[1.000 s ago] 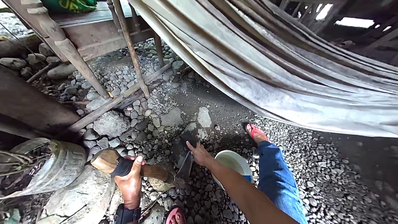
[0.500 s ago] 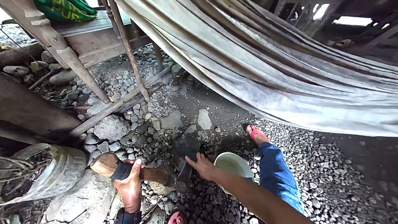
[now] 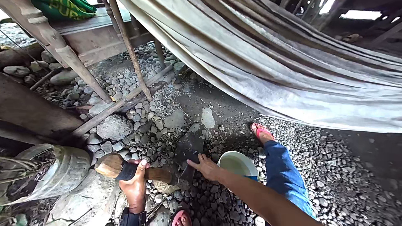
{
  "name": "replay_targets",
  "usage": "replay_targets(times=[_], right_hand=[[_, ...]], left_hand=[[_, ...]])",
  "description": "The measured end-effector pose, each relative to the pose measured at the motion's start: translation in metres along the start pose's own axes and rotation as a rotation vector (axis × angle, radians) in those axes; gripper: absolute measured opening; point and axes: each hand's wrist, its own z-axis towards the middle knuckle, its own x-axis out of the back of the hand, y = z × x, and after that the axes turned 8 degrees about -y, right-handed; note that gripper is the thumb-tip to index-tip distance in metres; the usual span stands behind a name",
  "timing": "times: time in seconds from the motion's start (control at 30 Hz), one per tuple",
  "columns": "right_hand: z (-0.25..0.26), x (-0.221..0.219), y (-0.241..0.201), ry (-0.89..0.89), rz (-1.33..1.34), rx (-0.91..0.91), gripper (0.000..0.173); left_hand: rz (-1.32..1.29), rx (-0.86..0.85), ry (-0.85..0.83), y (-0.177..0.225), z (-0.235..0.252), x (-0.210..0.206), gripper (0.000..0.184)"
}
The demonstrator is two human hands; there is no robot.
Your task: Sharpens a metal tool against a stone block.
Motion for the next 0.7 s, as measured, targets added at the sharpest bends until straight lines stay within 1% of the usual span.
replay_targets(times=[0.07,0.13,0.17,0.2,0.3,0.37,0.43,0.5,0.53,0.57,0.6,0.7], right_hand=[[0.014,0.02,0.0,0.065,0.117,-0.107,0.073],[0.025,0.038,-0.005,0.066,0.184,-0.223,0.07],[0.024,0.037,-0.009,0.057,0.176,-0.235,0.071],[0.017,0.029,-0.012,0.046,0.152,-0.205,0.072],[-0.005,-0.009,-0.013,0.006,0.054,-0.012,0.078],[-0.003,-0.013,-0.009,0.009,0.036,0.004,0.076],[0.01,0.007,-0.006,0.067,0.092,-0.083,0.073],[0.024,0.027,-0.01,0.088,0.185,-0.23,0.068],[0.027,0.03,-0.013,0.094,0.2,-0.264,0.068],[0.025,0.026,-0.015,0.092,0.191,-0.256,0.069],[0.017,0.017,-0.017,0.083,0.159,-0.208,0.071],[-0.009,-0.016,-0.019,-0.023,0.028,0.0,0.076]], left_hand=[[-0.001,0.0,0.0,0.003,-0.001,-0.001,0.019],[0.009,-0.004,0.001,0.005,0.001,-0.002,0.019],[0.016,-0.001,0.001,0.005,0.001,-0.001,0.018],[0.023,0.005,0.004,0.004,0.001,-0.001,0.018],[0.033,0.01,0.028,0.003,0.002,-0.003,0.019],[0.02,-0.007,0.0,0.003,0.001,-0.003,0.02],[0.022,-0.011,-0.022,0.004,0.0,-0.004,0.02],[0.029,0.0,-0.013,0.007,-0.001,-0.005,0.02],[0.03,0.004,-0.005,0.007,-0.001,-0.006,0.02],[0.028,0.007,0.006,0.007,-0.001,-0.005,0.02],[0.028,0.011,0.015,0.007,0.0,-0.005,0.019],[0.031,0.014,0.034,0.003,0.0,-0.004,0.019]])
